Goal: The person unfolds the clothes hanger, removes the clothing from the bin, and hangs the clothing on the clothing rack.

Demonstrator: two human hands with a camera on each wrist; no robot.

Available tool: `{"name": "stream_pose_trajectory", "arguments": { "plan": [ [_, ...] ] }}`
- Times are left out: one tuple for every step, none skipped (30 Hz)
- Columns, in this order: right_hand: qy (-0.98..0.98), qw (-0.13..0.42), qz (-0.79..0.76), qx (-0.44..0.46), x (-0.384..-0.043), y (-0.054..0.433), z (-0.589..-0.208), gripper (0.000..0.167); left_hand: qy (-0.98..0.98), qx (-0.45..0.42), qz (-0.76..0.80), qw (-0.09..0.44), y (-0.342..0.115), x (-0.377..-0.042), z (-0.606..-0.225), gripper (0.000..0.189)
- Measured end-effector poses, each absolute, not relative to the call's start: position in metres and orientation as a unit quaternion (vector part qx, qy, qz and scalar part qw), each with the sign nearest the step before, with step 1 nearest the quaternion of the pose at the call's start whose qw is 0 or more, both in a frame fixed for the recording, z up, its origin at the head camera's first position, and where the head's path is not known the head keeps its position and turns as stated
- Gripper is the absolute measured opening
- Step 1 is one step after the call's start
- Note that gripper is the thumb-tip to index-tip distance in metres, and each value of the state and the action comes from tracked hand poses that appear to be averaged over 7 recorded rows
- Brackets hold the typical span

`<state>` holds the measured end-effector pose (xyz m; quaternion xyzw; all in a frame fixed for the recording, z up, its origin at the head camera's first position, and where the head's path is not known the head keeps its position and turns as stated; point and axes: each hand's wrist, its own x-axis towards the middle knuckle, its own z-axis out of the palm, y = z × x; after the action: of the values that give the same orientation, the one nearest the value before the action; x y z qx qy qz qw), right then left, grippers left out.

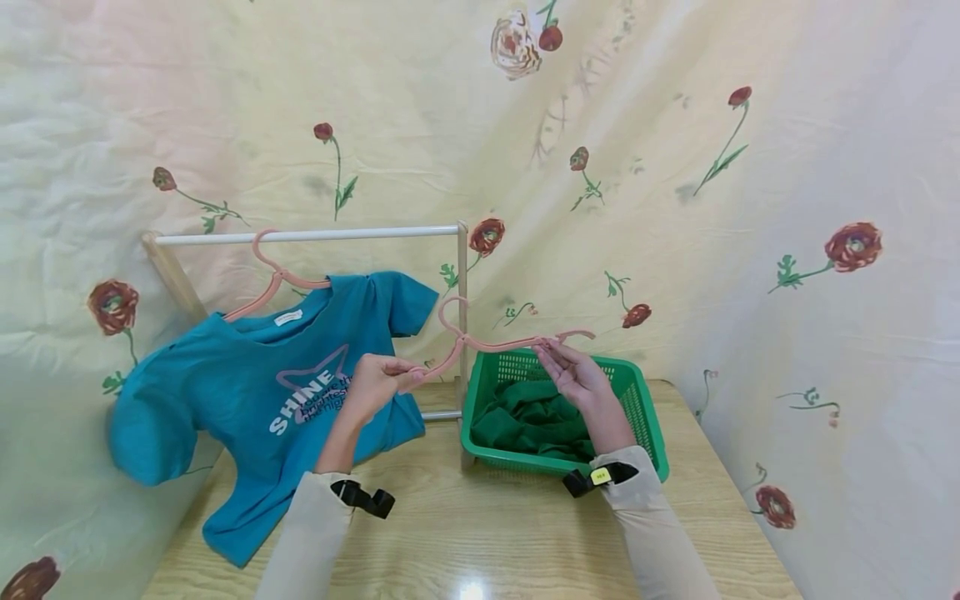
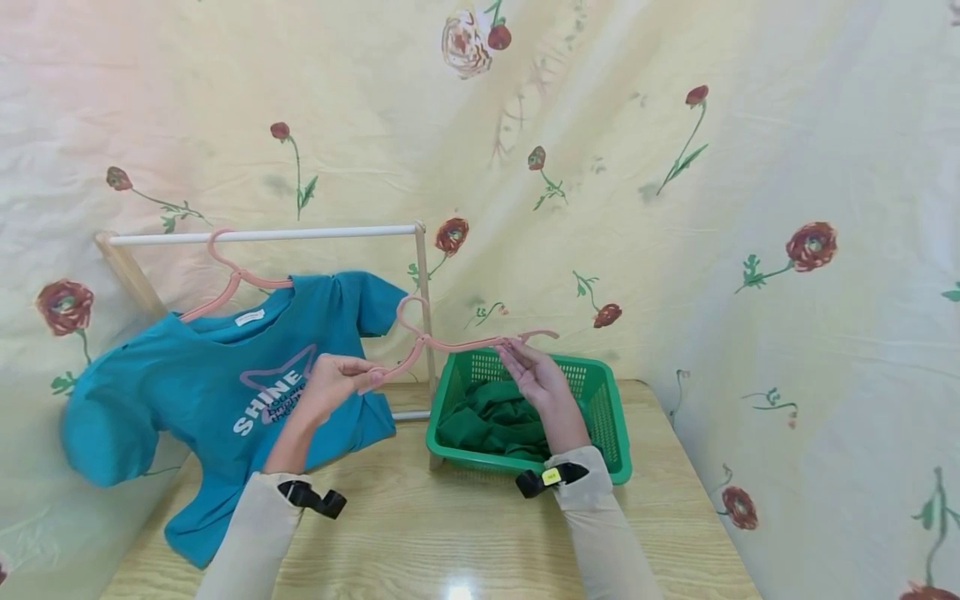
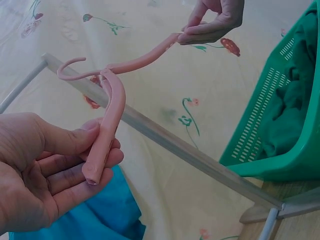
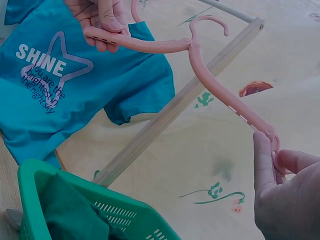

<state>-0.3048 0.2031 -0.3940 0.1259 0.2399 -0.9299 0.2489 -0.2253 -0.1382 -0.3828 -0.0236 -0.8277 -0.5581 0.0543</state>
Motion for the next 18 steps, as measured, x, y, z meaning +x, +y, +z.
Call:
{"name": "stream_pose_trajectory", "arguments": {
  "plan": [
    [0.239, 0.249, -0.930, 0.126, -0.3047, 0.2032, -0.3942, 0.021, -0.825, -0.024, -0.562, 0.057, -0.1381, -0.2253, -0.3830, 0.016],
    [0.239, 0.249, -0.930, 0.125, -0.3046, 0.2033, -0.3944, 0.021, -0.822, -0.024, -0.566, 0.059, -0.1380, -0.2253, -0.3831, 0.017],
    [0.239, 0.248, -0.930, 0.125, -0.3045, 0.2034, -0.3944, 0.022, -0.819, -0.024, -0.570, 0.060, -0.1379, -0.2254, -0.3833, 0.017],
    [0.237, 0.248, -0.931, 0.125, -0.3043, 0.2035, -0.3944, 0.022, -0.816, -0.025, -0.574, 0.063, -0.1381, -0.2255, -0.3836, 0.018],
    [0.235, 0.249, -0.931, 0.126, -0.3041, 0.2035, -0.3944, 0.022, -0.815, -0.025, -0.576, 0.065, -0.1381, -0.2255, -0.3837, 0.018],
    [0.235, 0.248, -0.931, 0.127, -0.3039, 0.2034, -0.3943, 0.022, -0.812, -0.025, -0.579, 0.068, -0.1382, -0.2255, -0.3838, 0.018],
    [0.233, 0.247, -0.932, 0.129, -0.3036, 0.2032, -0.3942, 0.022, -0.810, -0.026, -0.581, 0.073, -0.1383, -0.2255, -0.3841, 0.019],
    [0.231, 0.247, -0.932, 0.131, -0.3034, 0.2031, -0.3942, 0.022, -0.806, -0.023, -0.587, 0.075, -0.1383, -0.2255, -0.3840, 0.019],
    [0.228, 0.247, -0.933, 0.131, -0.3032, 0.2032, -0.3942, 0.022, -0.802, -0.020, -0.591, 0.080, -0.1383, -0.2258, -0.3840, 0.019],
    [0.226, 0.246, -0.933, 0.132, -0.3030, 0.2031, -0.3942, 0.022, -0.798, -0.016, -0.596, 0.085, -0.1382, -0.2260, -0.3840, 0.019],
    [0.226, 0.244, -0.934, 0.132, -0.3028, 0.2030, -0.3943, 0.022, -0.795, -0.012, -0.599, 0.090, -0.1378, -0.2262, -0.3838, 0.019],
    [0.225, 0.242, -0.934, 0.132, -0.3028, 0.2029, -0.3944, 0.022, -0.792, -0.007, -0.602, 0.097, -0.1375, -0.2266, -0.3839, 0.019],
    [0.222, 0.242, -0.935, 0.131, -0.3027, 0.2030, -0.3944, 0.022, -0.790, -0.003, -0.604, 0.103, -0.1373, -0.2271, -0.3841, 0.019],
    [0.222, 0.240, -0.936, 0.130, -0.3026, 0.2031, -0.3945, 0.022, -0.786, 0.002, -0.608, 0.107, -0.1369, -0.2277, -0.3843, 0.019],
    [0.219, 0.240, -0.937, 0.128, -0.3026, 0.2032, -0.3946, 0.021, -0.785, 0.004, -0.609, 0.112, -0.1368, -0.2283, -0.3848, 0.020],
    [0.217, 0.239, -0.938, 0.128, -0.3027, 0.2031, -0.3946, 0.021, -0.783, 0.006, -0.611, 0.117, -0.1365, -0.2286, -0.3849, 0.020],
    [0.214, 0.239, -0.939, 0.127, -0.3028, 0.2033, -0.3946, 0.020, -0.782, 0.008, -0.612, 0.121, -0.1365, -0.2291, -0.3853, 0.020],
    [0.213, 0.237, -0.939, 0.126, -0.3029, 0.2034, -0.3947, 0.019, -0.779, 0.007, -0.615, 0.123, -0.1365, -0.2293, -0.3855, 0.021]
  ]
}}
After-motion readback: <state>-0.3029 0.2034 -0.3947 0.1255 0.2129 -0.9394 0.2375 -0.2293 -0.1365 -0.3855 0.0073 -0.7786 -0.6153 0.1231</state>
